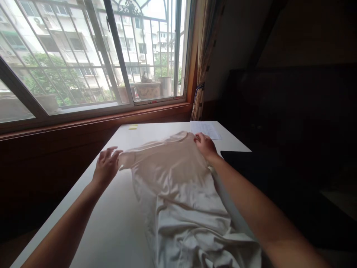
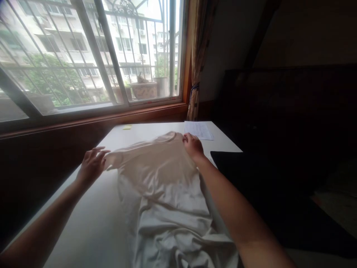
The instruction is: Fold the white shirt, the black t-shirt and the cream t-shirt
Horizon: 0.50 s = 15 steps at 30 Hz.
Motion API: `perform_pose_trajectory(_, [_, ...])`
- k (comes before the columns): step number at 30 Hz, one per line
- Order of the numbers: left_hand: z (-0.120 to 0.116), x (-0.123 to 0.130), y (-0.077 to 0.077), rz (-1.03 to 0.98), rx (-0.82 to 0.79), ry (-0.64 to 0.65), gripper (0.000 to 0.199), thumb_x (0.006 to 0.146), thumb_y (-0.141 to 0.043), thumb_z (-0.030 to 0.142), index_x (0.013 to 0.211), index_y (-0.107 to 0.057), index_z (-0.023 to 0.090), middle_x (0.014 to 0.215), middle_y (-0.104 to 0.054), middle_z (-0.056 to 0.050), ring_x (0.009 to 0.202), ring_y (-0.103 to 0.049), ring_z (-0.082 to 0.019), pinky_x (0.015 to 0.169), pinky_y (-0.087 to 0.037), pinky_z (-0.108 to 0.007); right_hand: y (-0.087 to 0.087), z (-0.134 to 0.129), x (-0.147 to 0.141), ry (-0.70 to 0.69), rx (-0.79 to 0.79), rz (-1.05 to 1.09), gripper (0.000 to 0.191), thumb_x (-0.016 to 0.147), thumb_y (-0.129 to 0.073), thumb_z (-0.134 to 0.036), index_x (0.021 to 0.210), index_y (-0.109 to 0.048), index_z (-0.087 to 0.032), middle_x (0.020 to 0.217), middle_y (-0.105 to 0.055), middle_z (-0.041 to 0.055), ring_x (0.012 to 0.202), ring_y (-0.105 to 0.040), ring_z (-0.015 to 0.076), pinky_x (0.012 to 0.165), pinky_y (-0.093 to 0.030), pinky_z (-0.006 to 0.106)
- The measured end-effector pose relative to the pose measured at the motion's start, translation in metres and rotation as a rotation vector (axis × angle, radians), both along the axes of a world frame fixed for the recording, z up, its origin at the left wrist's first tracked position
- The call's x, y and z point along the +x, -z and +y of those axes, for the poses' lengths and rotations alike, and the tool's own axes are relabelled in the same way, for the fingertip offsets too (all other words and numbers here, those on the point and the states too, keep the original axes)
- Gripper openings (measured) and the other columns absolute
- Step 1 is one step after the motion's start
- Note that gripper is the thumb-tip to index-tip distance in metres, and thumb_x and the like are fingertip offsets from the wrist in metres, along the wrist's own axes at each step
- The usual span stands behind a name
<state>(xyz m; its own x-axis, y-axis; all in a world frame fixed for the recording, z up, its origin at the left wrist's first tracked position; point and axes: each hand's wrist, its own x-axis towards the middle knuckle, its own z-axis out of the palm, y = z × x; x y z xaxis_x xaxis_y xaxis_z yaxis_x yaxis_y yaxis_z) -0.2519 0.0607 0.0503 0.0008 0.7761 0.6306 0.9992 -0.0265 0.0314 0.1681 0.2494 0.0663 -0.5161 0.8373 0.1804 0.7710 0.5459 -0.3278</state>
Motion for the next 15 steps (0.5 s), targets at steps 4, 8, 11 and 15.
perform_pose_trajectory(4, [0.011, 0.027, 0.000, -0.003, 0.020, 0.074, 0.031, 0.095, -0.052, 0.016, 0.124, -0.062, 0.021, 0.134, -0.055, -0.014, 0.122, -0.051, -0.033, 0.105, -0.045, -0.053, 0.009, -0.015, -0.013, 0.042, 0.139, 0.075, 0.035, 0.100, -0.064, -0.035, 0.130, -0.061, -0.019, 0.133, -0.061, 0.0115, 0.112, -0.063, 0.0251, 0.095, -0.055, 0.046])
perform_pose_trajectory(8, [-0.028, 0.085, 0.007, -0.082, -0.272, 0.413, 0.013, 0.100, -0.055, 0.023, 0.107, -0.066, 0.022, 0.110, -0.066, -0.008, 0.108, -0.057, -0.027, 0.096, -0.052, -0.044, 0.024, -0.042, -0.010, 0.065, 0.178, 0.094, 0.023, 0.092, -0.064, -0.016, 0.114, -0.068, -0.019, 0.122, -0.065, 0.0132, 0.112, -0.059, 0.0278, 0.099, -0.048, 0.042])
perform_pose_trajectory(11, [-0.077, 0.130, 0.010, -0.127, -0.563, 0.620, 0.010, 0.096, -0.066, 0.032, 0.104, -0.066, 0.025, 0.108, -0.067, -0.005, 0.101, -0.060, -0.024, 0.086, -0.056, -0.037, 0.028, -0.078, 0.008, -0.045, -0.037, 0.061, 0.004, 0.090, -0.065, -0.020, 0.092, -0.068, -0.019, 0.100, -0.069, 0.0071, 0.092, -0.063, 0.0228, 0.082, -0.049, 0.033])
perform_pose_trajectory(15, [-0.136, 0.153, 0.024, -0.115, -0.683, 0.744, 0.038, 0.081, -0.082, 0.049, 0.103, -0.063, 0.025, 0.107, -0.070, -0.006, 0.093, -0.063, -0.026, 0.079, -0.060, -0.036, 0.023, -0.144, 0.048, -0.266, -0.383, -0.021, 0.016, 0.088, -0.071, -0.035, 0.083, -0.066, -0.020, 0.084, -0.067, 0.0017, 0.074, -0.060, 0.0178, 0.064, -0.042, 0.027])
